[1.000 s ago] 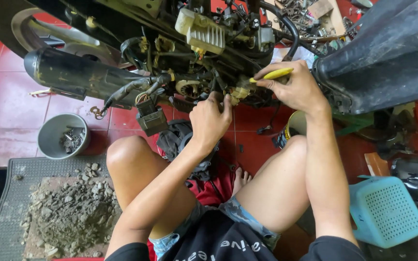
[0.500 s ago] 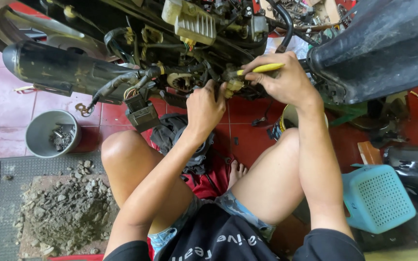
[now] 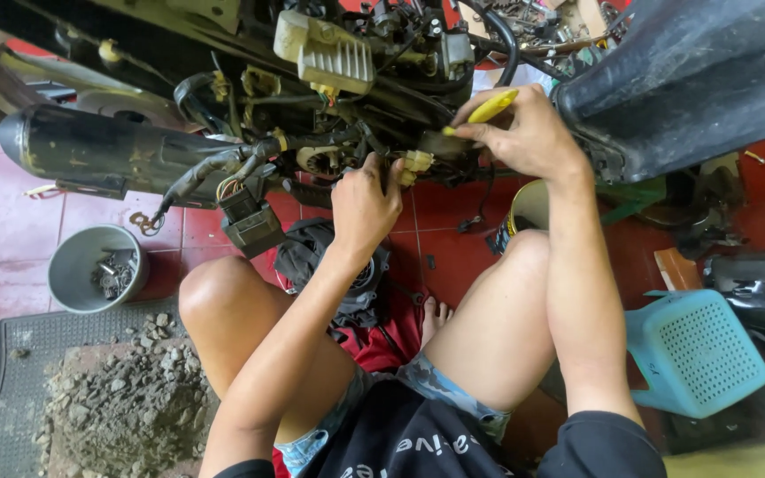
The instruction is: Cleaning motorcycle engine components and wiring with a small brush
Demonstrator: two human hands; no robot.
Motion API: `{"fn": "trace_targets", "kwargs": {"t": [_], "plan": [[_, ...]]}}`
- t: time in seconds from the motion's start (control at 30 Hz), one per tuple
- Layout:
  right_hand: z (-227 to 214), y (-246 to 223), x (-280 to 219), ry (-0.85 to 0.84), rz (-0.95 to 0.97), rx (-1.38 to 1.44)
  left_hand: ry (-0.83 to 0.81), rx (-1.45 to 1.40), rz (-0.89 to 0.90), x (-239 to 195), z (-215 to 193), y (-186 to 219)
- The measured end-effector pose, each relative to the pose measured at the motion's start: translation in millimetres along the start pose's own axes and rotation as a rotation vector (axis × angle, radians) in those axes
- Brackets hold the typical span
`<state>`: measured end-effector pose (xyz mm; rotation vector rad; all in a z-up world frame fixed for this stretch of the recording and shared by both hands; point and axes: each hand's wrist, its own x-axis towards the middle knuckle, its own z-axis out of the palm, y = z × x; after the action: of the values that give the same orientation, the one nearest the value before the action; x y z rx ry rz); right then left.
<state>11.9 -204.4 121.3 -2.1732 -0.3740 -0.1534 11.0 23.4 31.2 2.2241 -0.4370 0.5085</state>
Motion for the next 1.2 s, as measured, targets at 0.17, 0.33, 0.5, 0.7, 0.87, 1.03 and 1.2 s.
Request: {"fn": "trace_targets", "kwargs": {"t": [0.17,0.33,0.5,0.7,0.87,1.03,1.2], "plan": [[3,9,0,-0.074,-0.069,0.117,-0.002,0.039,0.005,-2,3,-3],[-8,17,4,-0.104,0.024,0.004,-0.001,0.062,0.018,1,4,-5],[-13,22,2,-0.175,0.193,0.070,-0.005,0.090,0.031,0,6,-7],[-17,42,2,-0.076,0.169,-0.099,0.007,0.060,0.042,0,3,-4],[-13,62,4,-0.146,0.286,-0.122,0.017,0.078,0.052,-3,7,-4],[-12,43,8,-0.152,0.213,-0.033,0.020,0.080,0.049,1,5,-3],[-6,68,14,-0.167,0.292,-0.229,0.030,0.130,0.077,-1,8,-8]]}}
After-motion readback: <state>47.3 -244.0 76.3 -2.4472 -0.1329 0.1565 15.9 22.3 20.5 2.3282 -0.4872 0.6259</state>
